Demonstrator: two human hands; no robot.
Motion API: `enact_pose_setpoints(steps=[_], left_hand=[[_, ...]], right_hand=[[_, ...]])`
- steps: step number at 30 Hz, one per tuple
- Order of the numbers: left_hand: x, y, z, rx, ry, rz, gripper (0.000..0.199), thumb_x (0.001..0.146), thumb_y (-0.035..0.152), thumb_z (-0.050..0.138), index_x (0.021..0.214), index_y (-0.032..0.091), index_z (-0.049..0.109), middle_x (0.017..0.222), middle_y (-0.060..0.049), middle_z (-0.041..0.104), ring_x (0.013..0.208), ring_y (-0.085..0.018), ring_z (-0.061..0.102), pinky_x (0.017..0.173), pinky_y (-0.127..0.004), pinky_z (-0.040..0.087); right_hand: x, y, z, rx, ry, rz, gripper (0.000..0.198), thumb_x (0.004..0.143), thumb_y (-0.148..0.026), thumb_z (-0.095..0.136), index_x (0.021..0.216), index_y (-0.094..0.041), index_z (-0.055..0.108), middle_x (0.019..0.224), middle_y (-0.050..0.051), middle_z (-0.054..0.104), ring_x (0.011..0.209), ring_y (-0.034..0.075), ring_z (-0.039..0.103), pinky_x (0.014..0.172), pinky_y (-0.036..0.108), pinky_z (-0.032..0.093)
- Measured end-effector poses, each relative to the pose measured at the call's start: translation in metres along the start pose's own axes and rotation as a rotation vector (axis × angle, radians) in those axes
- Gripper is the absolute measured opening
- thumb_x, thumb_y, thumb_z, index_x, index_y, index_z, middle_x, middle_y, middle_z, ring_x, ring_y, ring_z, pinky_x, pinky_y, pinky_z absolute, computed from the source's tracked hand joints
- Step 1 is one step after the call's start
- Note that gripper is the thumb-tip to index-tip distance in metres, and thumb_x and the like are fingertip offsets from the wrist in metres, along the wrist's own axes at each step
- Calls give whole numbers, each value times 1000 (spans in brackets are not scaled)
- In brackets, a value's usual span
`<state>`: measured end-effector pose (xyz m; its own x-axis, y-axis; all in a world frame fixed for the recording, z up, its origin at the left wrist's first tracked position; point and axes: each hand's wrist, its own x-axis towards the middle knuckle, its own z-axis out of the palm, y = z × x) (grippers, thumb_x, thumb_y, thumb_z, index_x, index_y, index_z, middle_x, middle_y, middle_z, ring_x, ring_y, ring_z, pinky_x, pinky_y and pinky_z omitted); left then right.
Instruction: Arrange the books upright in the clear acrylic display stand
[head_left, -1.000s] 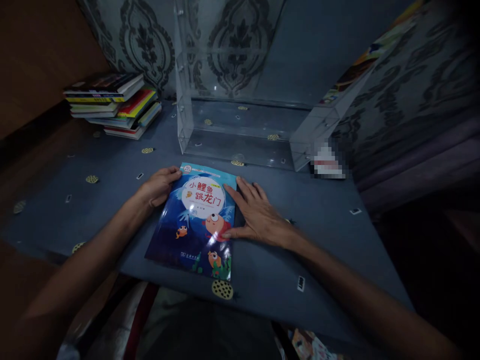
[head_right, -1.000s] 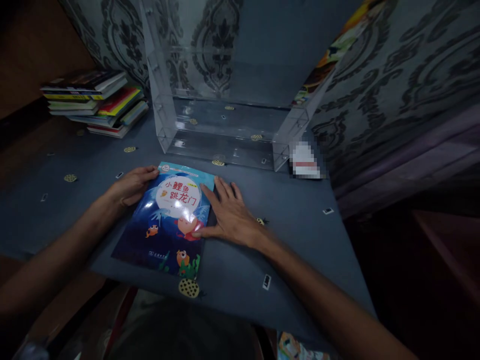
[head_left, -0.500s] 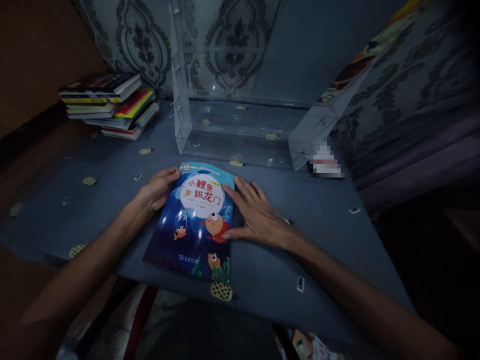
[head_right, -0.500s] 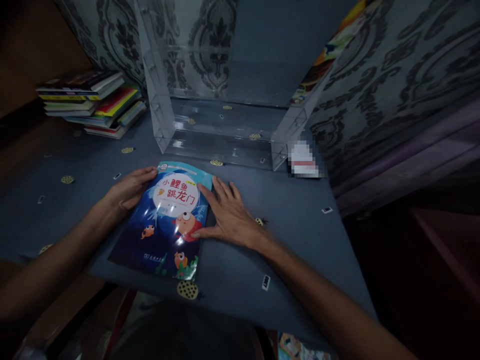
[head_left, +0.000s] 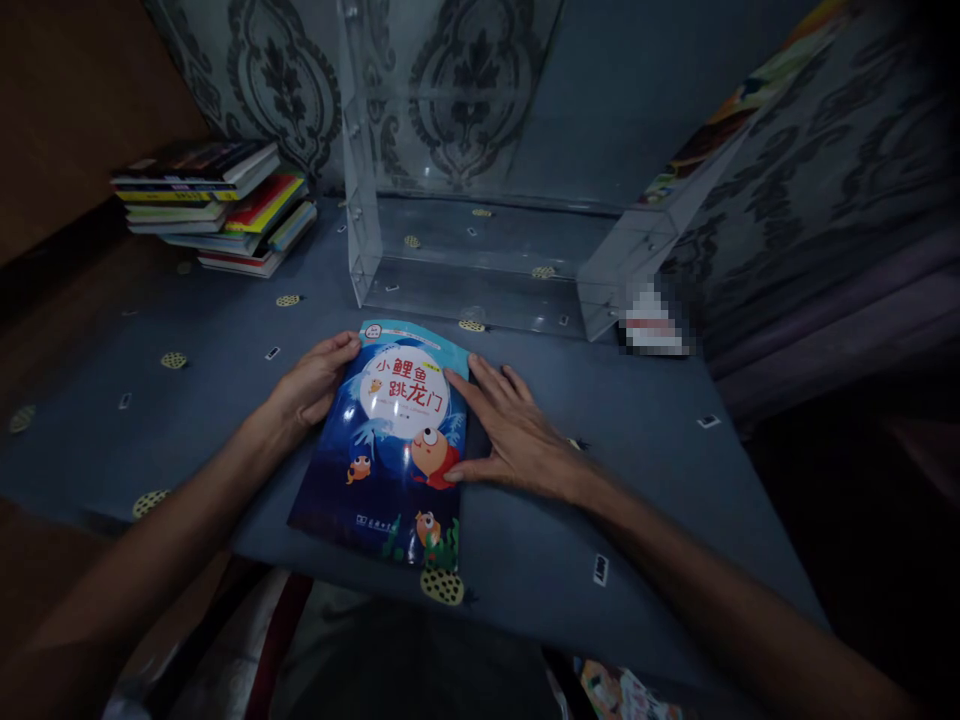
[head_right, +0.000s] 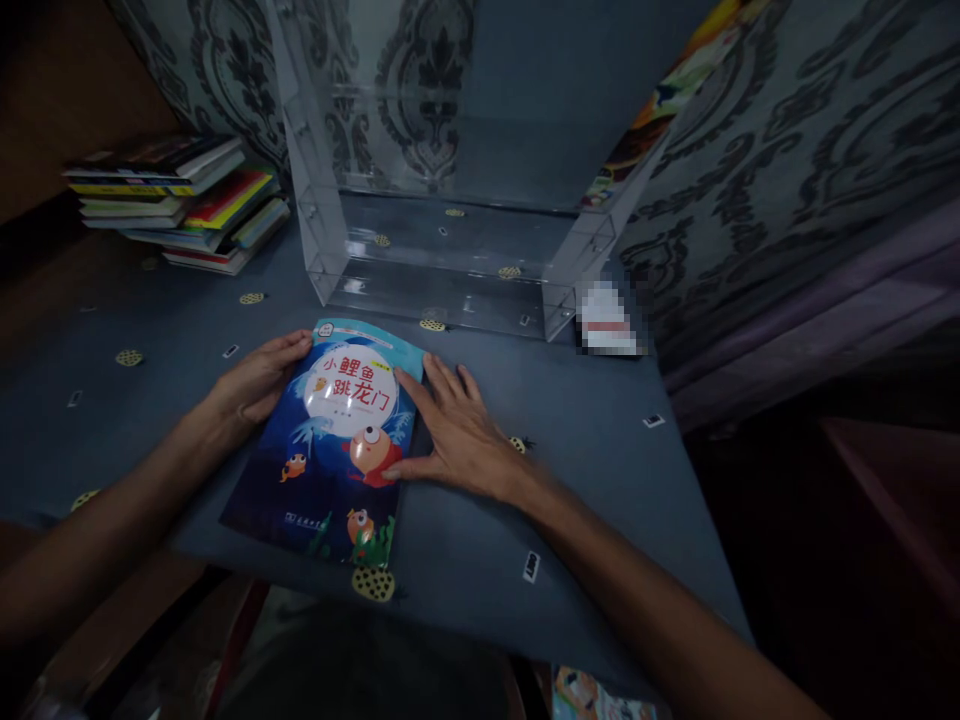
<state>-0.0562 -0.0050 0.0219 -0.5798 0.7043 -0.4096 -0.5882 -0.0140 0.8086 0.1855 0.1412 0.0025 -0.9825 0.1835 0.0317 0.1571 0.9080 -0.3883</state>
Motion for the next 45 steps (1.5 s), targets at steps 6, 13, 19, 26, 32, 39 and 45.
enact_pose_setpoints(steps=[6,13,19,26,32,39,45], left_hand=[[-3,-2,3,22,15,23,13,84,7,73,88,17,67,81,0,68,71,-10,64,72,-20,55],[-10,1,17,14,39,14,10,88,6,68,84,16,69,82,-1,71,72,-11,66,74,-21,56],[-14,2,26,-38,65,61,21,94,5,57,82,14,72,84,-1,74,75,-9,67,78,-19,56],[-14,2,22,-46,59,122,19,92,6,59,85,17,72,83,-1,74,76,-11,67,77,-21,57],[-10,0,19,-42,52,118,15,90,6,61,85,17,70,84,-1,74,76,-11,68,76,-20,57],[-9,-3,16,93,-39,23,9,87,9,69,89,18,70,85,-2,73,75,-12,69,73,-20,57],[2,4,21,268,-80,27,7,88,12,66,88,14,73,80,-4,73,70,-12,66,69,-20,56]], right_hand=[[-1,1,0,53,-2,5,125,70,-93,55,166,-24,13,171,21,13,158,44,12,123,71,15],[-4,-1,-2,203,14,15,128,71,-83,69,164,-36,-5,174,12,-6,158,44,2,121,73,22],[-8,-13,-2,414,49,92,116,80,-78,64,164,-39,-5,173,9,-17,159,40,-3,122,69,25],[-9,-33,6,549,193,147,91,94,-57,59,164,-38,4,171,12,19,153,38,32,115,63,43],[-4,-38,8,1005,298,135,70,94,-48,62,155,-33,29,129,10,66,113,28,68,97,53,59],[6,-20,0,1259,494,239,28,85,-40,74,107,-25,65,75,-5,57,61,10,52,53,25,51],[8,-15,-2,1534,463,278,49,74,-36,83,118,-27,62,80,-4,66,59,9,55,48,21,48]])
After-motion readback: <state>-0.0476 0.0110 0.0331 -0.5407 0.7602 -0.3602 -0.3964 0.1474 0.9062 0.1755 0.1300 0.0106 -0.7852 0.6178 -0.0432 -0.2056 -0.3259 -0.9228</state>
